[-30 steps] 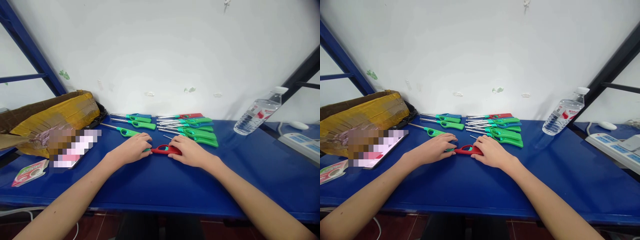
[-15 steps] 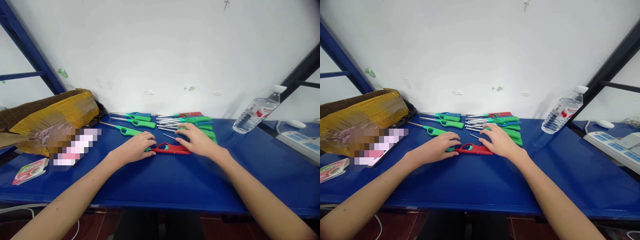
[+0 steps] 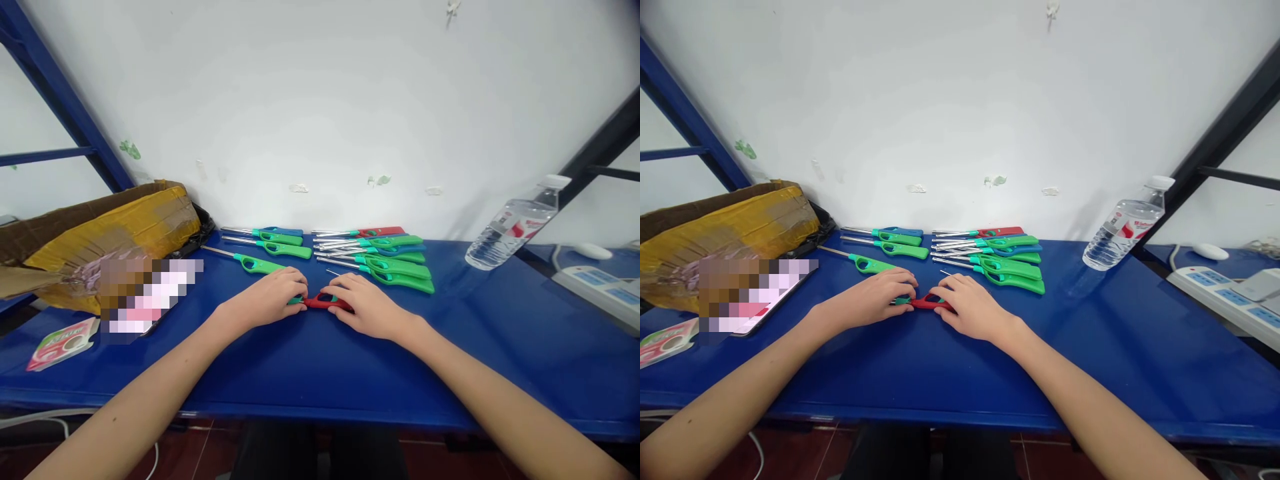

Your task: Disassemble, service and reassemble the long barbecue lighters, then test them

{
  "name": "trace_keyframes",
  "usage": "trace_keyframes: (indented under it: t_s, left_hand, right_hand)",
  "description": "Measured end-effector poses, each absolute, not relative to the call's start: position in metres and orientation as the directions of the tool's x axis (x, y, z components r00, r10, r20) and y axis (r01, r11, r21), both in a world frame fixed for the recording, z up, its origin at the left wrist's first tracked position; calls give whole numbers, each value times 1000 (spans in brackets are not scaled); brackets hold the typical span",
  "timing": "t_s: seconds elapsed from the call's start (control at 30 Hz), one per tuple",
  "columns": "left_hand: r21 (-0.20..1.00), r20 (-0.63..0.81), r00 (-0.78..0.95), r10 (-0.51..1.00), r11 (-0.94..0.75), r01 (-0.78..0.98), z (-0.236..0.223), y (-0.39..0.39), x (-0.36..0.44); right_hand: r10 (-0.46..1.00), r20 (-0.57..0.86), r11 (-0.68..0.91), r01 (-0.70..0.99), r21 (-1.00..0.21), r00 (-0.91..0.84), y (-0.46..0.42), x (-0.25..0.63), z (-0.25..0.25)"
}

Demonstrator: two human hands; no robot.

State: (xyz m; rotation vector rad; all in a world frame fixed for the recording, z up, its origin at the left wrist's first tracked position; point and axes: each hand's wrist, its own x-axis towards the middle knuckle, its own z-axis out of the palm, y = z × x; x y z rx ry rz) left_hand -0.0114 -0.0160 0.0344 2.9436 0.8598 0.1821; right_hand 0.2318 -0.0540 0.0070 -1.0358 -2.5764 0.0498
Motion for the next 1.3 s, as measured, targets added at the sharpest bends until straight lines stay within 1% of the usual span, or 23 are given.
trace_keyframes:
  t_s: [0.23,0.33,0.5,0.73,0.87,1.07,1.17,1.3]
  left_hand:
    - [95,102,846,523,-852,515,35,-19,-8]
    - [81,115,851,513,-858,507,31,-21,-4]
    - [73,154,858,490,-871,485,24,-23,2]
    - [54,142,832,536,-844,534,23,-22,2]
    - [52,147,821,552,-833,551,28,-23,0]
    - [-6,81,808,584,-810,586,39,-21,-9]
    - [21,55,800,597,-802,597,42,-20,-10]
    - [65,54,804,592,-806,588,42,-18,-9]
  right_hand:
    - [695,281,711,691,-129,-662,-54,228,11]
    - [681,308,722,680,-128,-665,-54,226,11]
    - [671,315,735,656,-171,-671,-53,220,5]
    - [714,325,692,695,-197,-619,-55,216,0]
    - [738,319,669,706,-233,-594,-56,218,0]
    - [764,302,642,712,-283,-570,-53,221,-1]
    - [750,280,661,701,-270,-599,-53,224,2]
    - [732,266,681,687,-255,-627,-54,226,6]
